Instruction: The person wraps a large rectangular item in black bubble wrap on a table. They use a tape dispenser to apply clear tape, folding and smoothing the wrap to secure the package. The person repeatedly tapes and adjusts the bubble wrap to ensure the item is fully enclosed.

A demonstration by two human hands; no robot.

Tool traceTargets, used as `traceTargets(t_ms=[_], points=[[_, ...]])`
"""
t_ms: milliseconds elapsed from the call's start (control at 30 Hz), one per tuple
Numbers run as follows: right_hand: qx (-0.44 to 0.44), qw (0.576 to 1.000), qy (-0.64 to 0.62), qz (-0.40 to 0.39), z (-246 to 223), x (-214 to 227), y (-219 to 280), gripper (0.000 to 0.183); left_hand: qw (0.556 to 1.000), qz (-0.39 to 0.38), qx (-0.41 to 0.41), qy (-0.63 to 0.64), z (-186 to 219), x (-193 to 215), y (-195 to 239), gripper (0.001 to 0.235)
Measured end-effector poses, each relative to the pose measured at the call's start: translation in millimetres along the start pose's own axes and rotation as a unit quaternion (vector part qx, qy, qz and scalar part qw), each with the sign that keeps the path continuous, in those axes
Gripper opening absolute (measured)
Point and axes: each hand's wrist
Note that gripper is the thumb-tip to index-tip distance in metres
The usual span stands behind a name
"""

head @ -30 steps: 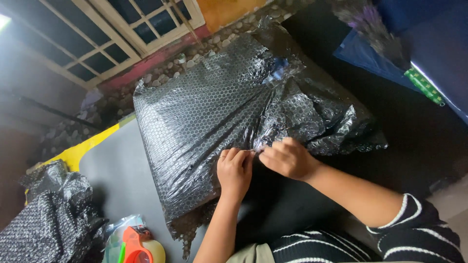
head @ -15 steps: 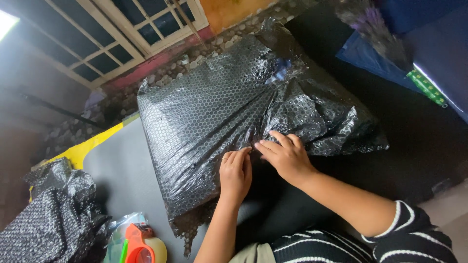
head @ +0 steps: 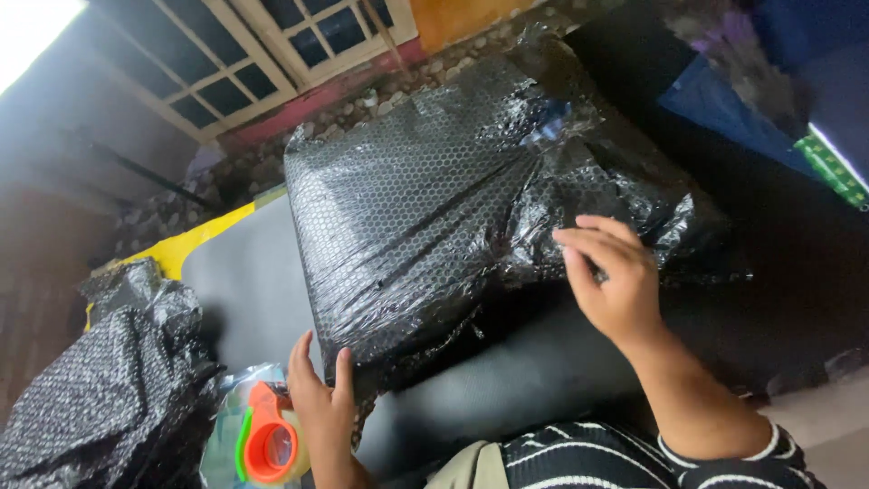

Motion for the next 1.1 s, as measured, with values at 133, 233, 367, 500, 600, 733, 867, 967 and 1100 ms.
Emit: traceTargets(t_ms=[133, 233, 367, 500, 600, 733, 867, 967, 1100], points=[[0.145, 0.984, 0.081, -0.058, 5.3, -38.5, 21.1, 0.022, 0.988, -0.065, 0.141, -0.011, -12.3, -12.5, 5.2, 0.08], [0.126, 0.974, 0.129, -0.141, 15.5, -53.0, 33.5, 0.03, 0.977, -0.089, 0.193, -0.003, -8.1, -13.6, 9.5, 0.08], [0.171, 0.973, 0.149, -0.032, 1.1, -44.7, 21.6, 0.02, 0.976, -0.1, 0.191, 0.017, 3.8, -5.0, 11.2, 0.078], [0.11, 0.968, 0.206, -0.095, 14.6, -52.2, 33.2, 0.028, 0.978, -0.105, 0.179, 0.001, -12.7, -9.1, 20.3, 0.079], [0.15, 0.979, 0.136, 0.011, -0.5, -48.6, 25.7, 0.01, 0.983, -0.106, 0.141, 0.044, -21.2, -14.0, 31.3, 0.074], [0.104, 0.981, 0.146, -0.078, -3.0, -53.6, 34.6, 0.018, 0.978, -0.123, 0.103, 0.13, -52.2, -25.0, 54.0, 0.067], [0.216, 0.959, -0.142, -0.117, -67.0, -35.7, 7.2, 0.006, 0.922, -0.001, 0.147, 0.358, -114.4, -56.6, 73.9, 0.035], [0.273, 0.91, -0.189, -0.246, -57.6, -79.2, 60.3, 0.025, 0.927, 0.01, 0.091, 0.365, -129.2, -66.6, 94.4, 0.01], [0.325, 0.865, 0.019, -0.382, -34.6, -150.1, 116.6, 0.062, 0.967, -0.025, 0.005, 0.253, -135.2, -76.3, 108.4, 0.022]])
Point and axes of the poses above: each hand's wrist, its own y-axis away from the middle knuckle, its own x-axis out of the back of the hand, z = x × y, and after that the axes turned 6 degrees about x, right-handed
